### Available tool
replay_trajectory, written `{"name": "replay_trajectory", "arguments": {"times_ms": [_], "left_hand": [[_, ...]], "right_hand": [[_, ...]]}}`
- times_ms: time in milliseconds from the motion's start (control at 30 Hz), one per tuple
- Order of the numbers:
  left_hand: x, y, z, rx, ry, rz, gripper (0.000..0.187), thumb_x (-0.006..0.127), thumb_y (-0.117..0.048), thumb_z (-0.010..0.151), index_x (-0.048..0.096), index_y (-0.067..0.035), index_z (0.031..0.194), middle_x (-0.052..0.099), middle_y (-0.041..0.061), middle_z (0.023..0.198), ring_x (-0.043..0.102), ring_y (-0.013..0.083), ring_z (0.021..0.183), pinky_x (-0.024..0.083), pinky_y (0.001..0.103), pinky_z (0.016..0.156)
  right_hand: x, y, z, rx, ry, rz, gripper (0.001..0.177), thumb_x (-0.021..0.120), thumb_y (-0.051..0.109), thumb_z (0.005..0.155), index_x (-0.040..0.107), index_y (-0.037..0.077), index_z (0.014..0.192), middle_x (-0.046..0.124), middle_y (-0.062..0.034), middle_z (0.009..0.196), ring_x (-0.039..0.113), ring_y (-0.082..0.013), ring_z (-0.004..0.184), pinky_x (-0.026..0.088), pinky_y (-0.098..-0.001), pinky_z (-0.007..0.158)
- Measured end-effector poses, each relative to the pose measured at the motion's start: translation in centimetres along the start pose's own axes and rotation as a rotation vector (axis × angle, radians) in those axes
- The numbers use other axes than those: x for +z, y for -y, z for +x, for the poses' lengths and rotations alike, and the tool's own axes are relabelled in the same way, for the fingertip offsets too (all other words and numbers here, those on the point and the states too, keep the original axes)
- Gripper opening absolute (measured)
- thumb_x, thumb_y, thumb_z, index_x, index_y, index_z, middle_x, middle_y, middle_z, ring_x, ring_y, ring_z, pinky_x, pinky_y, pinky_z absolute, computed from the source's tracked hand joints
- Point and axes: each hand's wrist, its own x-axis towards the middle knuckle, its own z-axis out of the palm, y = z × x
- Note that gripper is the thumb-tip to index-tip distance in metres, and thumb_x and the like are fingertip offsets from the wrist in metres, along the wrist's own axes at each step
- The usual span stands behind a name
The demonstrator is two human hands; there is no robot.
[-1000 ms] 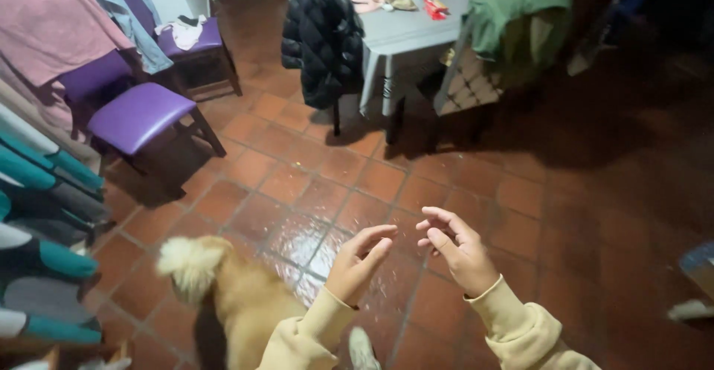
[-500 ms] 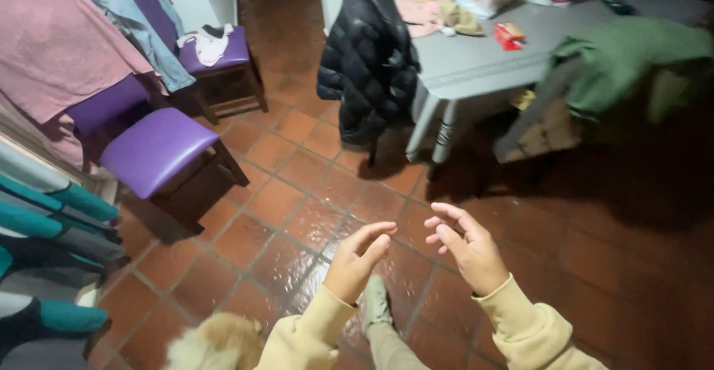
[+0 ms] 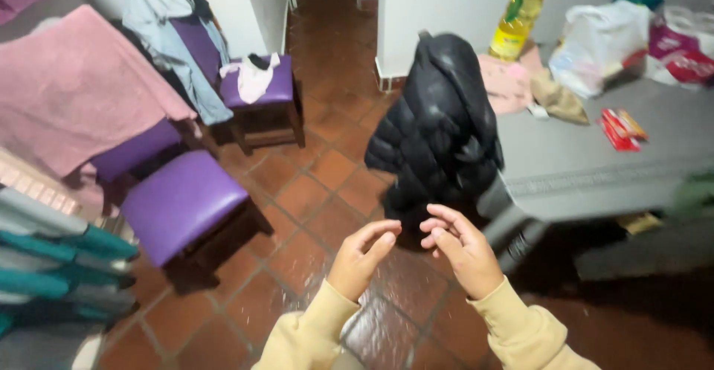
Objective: Moving groceries from a dining table and storing them on a pantry shelf and kitchen counter.
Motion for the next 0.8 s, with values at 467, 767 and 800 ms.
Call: {"name": "replay_trajectory", "arguments": {"times_ms": [467,767,800], "left_hand": [[-14.2,4.9,37.4,0.029,0.082,0.071,0.035,0.073,-0.032,0.100,0.080,-0.012,0.128,0.082,0.011,0.119,0.075,0.0230,0.115,0.064,0.043,0.095],[-18.2,5.1,60.1,0.028,0.204,-0.008,0.036,0.072,-0.028,0.101,0.077,-0.010,0.131,0.081,0.014,0.120,0.071,0.0168,0.110,0.061,0.041,0.096],[-18.4,5.9,62.2,-0.004,0.218,-0.045,0.037,0.073,-0.025,0.100,0.076,-0.007,0.133,0.081,0.017,0.119,0.073,0.0181,0.109,0.062,0.040,0.095]], "right_hand": [[7.6,-5.3,38.3,-0.061,-0.044,0.024,0.045,0.060,0.009,0.100,0.065,0.002,0.144,0.081,-0.0211,0.111,0.081,-0.0260,0.087,0.066,-0.0337,0.067],[6.9,-5.4,57.9,-0.107,-0.148,-0.063,0.046,0.061,0.015,0.102,0.063,0.002,0.146,0.082,-0.0181,0.108,0.080,-0.0225,0.082,0.066,-0.0301,0.063],[6.7,-6.3,59.9,-0.091,-0.158,-0.030,0.047,0.061,0.015,0.103,0.062,0.002,0.147,0.080,-0.0195,0.114,0.081,-0.0242,0.090,0.066,-0.0313,0.066]]}}
